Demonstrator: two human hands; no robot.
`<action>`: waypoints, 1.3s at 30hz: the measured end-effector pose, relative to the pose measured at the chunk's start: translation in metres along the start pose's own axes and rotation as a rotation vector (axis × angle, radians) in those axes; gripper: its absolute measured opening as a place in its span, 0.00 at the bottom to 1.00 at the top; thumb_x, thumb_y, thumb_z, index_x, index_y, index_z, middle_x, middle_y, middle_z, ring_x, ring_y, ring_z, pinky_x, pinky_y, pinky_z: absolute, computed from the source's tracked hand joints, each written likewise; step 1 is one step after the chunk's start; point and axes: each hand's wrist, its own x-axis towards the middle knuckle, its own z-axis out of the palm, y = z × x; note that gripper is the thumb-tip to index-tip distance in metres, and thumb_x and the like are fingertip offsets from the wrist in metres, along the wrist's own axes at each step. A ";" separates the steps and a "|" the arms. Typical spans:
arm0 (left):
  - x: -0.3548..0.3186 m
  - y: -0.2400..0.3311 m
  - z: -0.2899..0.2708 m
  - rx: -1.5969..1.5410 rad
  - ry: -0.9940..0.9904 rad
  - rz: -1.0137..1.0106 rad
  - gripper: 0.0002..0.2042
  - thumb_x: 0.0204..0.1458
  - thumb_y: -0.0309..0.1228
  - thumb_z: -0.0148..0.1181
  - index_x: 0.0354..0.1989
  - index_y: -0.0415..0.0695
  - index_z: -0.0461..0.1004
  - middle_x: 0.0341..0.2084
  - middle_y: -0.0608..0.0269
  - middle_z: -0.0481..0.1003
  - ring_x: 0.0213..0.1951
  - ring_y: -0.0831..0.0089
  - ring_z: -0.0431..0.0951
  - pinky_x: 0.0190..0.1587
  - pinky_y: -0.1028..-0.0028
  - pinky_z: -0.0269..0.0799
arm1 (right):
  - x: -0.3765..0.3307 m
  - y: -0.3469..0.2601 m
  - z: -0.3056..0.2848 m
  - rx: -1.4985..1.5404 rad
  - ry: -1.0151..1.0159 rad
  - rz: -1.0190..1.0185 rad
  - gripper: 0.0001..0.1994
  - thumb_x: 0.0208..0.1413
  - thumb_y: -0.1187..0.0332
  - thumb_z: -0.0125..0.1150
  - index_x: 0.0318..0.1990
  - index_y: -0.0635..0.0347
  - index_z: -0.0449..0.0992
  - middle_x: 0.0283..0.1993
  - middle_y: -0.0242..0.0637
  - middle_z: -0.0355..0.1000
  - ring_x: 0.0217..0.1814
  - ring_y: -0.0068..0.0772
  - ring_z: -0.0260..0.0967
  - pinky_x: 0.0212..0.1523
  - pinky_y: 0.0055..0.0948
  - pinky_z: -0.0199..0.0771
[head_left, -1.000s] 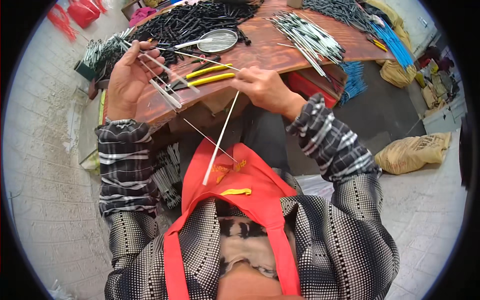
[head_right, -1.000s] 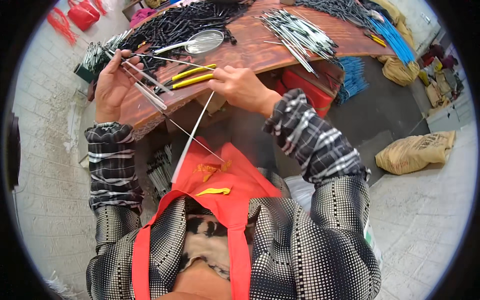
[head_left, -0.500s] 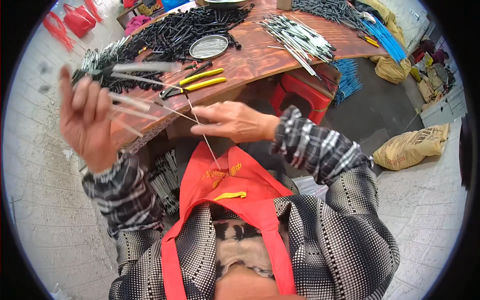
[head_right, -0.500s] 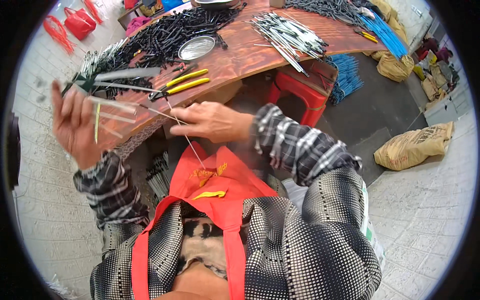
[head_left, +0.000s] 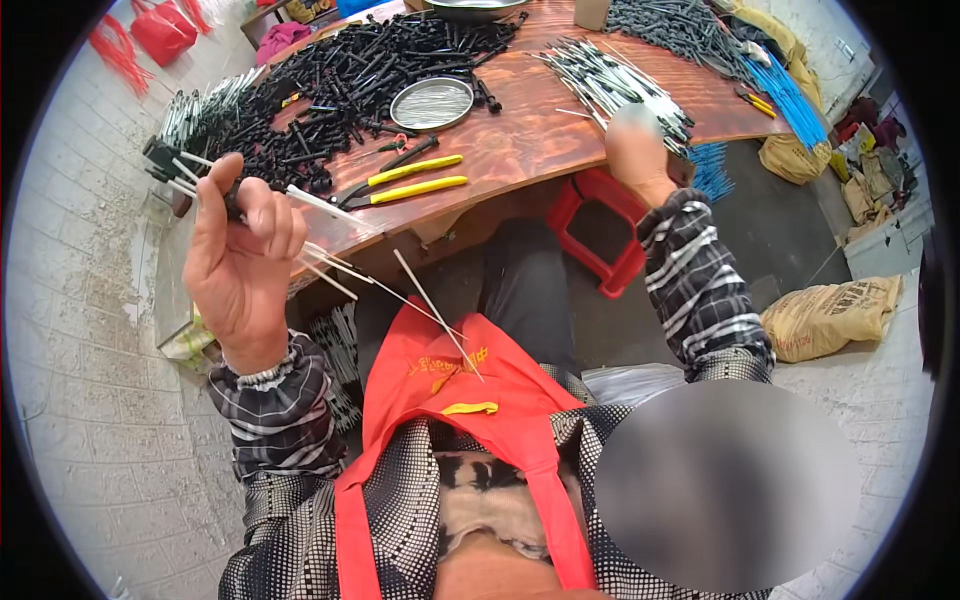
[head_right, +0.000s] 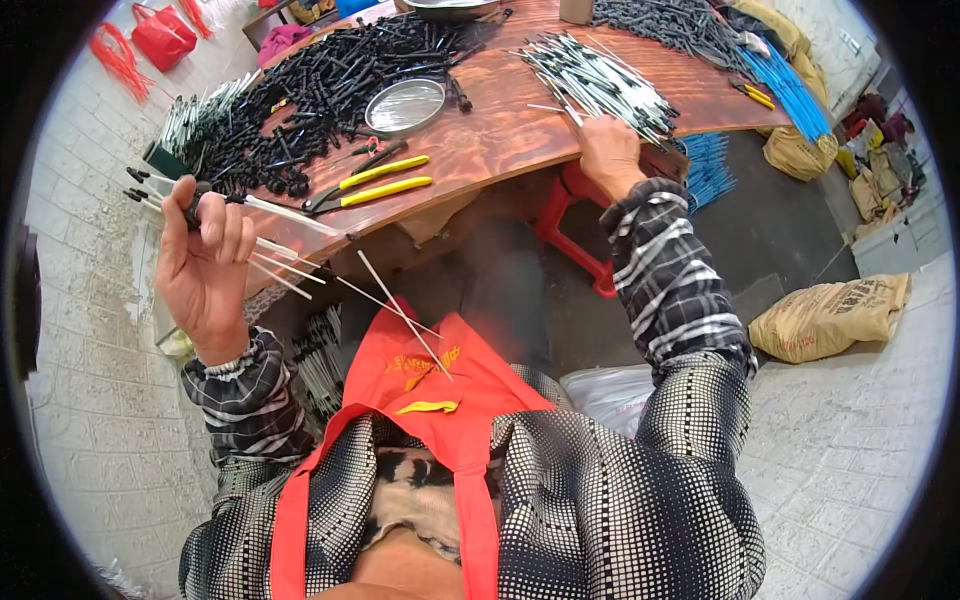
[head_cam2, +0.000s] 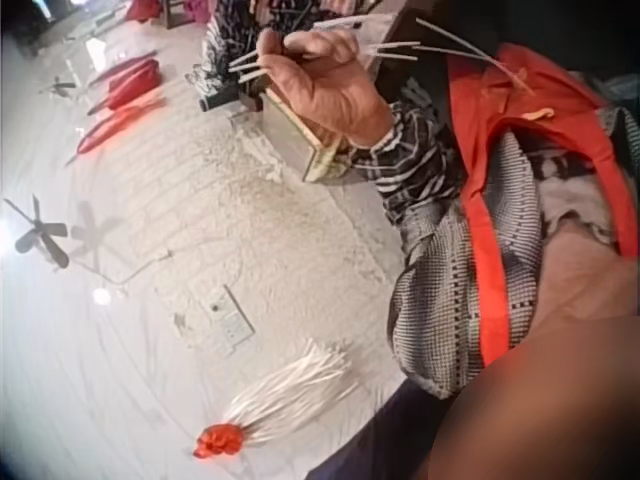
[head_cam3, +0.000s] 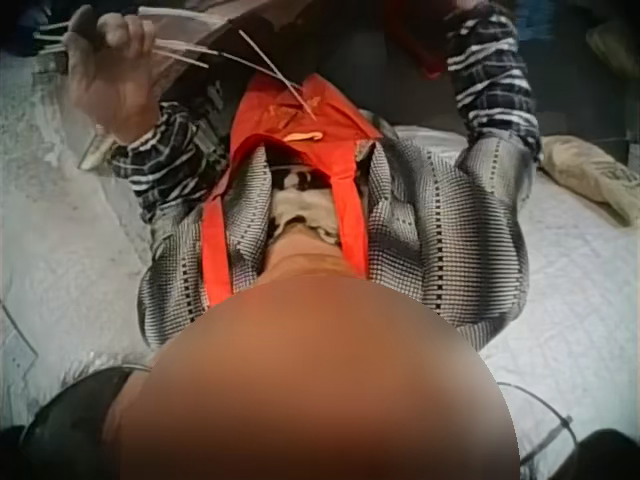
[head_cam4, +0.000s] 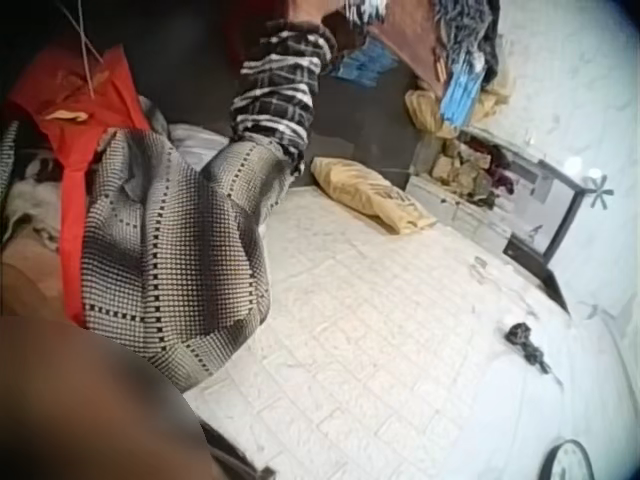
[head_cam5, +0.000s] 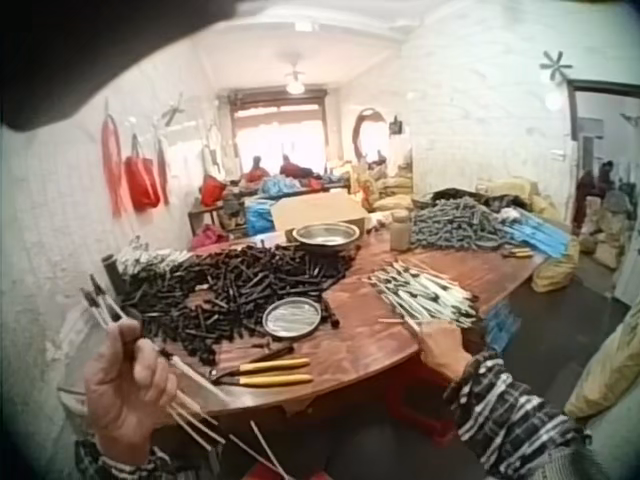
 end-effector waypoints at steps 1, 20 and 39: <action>0.003 0.000 0.000 -0.001 -0.001 0.004 0.17 0.63 0.37 0.42 0.53 0.38 0.67 0.20 0.65 0.63 0.19 0.79 0.56 0.23 0.78 0.52 | 0.003 0.004 -0.011 0.094 -0.054 0.064 0.09 0.45 0.71 0.55 0.32 0.66 0.77 0.32 0.51 0.73 0.36 0.52 0.73 0.36 0.43 0.73; 0.033 -0.023 -0.016 0.112 0.076 -0.107 0.12 0.60 0.34 0.49 0.44 0.40 0.74 0.24 0.63 0.75 0.21 0.78 0.69 0.23 0.79 0.63 | -0.043 -0.042 -0.163 1.482 -0.207 0.152 0.08 0.57 0.71 0.51 0.42 0.66 0.68 0.29 0.37 0.73 0.20 0.19 0.69 0.17 0.14 0.65; 0.030 -0.015 -0.022 0.176 -0.038 -0.227 0.07 0.54 0.28 0.58 0.38 0.38 0.74 0.28 0.56 0.78 0.27 0.73 0.79 0.27 0.79 0.74 | -0.048 -0.133 -0.116 1.951 -0.810 -0.260 0.06 0.54 0.73 0.54 0.37 0.66 0.68 0.25 0.40 0.72 0.15 0.24 0.69 0.13 0.15 0.63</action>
